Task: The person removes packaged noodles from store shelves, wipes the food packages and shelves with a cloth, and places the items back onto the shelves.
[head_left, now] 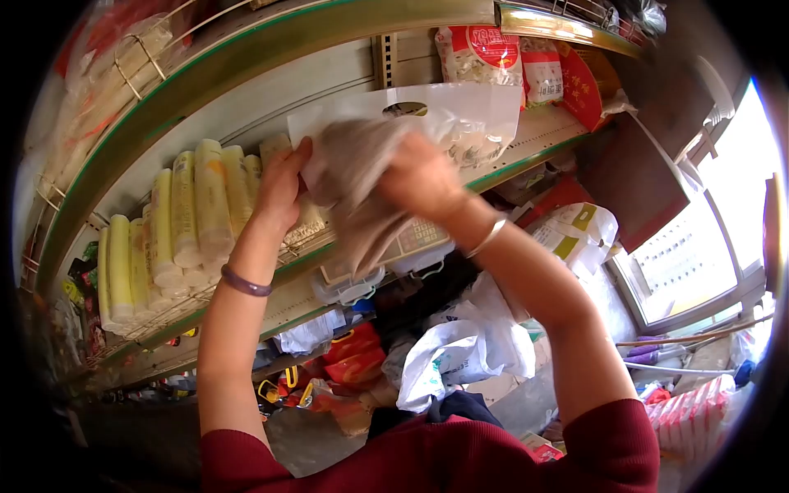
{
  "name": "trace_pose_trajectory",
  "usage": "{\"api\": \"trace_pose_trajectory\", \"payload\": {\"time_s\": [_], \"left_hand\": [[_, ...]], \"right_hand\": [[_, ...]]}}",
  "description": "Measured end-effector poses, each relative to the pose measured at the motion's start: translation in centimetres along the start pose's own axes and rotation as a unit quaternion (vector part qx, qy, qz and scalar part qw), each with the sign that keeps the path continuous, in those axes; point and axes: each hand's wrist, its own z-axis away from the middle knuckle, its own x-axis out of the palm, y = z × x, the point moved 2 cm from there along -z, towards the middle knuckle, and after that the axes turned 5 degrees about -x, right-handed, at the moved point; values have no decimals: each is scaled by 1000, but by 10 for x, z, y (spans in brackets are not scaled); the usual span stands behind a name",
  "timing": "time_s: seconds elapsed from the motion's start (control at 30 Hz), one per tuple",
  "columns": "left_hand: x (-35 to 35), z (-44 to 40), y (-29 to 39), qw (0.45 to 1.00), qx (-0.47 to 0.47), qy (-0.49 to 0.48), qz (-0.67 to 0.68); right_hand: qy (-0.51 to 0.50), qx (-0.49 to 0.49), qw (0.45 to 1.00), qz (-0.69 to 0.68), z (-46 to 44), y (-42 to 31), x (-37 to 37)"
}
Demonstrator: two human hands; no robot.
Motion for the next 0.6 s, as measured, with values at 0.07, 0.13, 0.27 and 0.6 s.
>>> {"api": "trace_pose_trajectory", "payload": {"time_s": [0.07, 0.13, 0.27, 0.6], "left_hand": [[-5, 3, -9, 998, 28, 60, -19], [-2, 10, -14, 996, 52, 57, -45], [11, 49, -16, 945, 199, 13, -259], [32, 99, -9, 637, 461, -44, -616]], "right_hand": [[-93, 40, 960, 262, 39, 62, -42], [-210, 381, 851, 294, 87, 113, -92], [107, 476, 873, 19, 173, 191, -175], [12, -64, 988, 139, -60, -1, -113]]}}
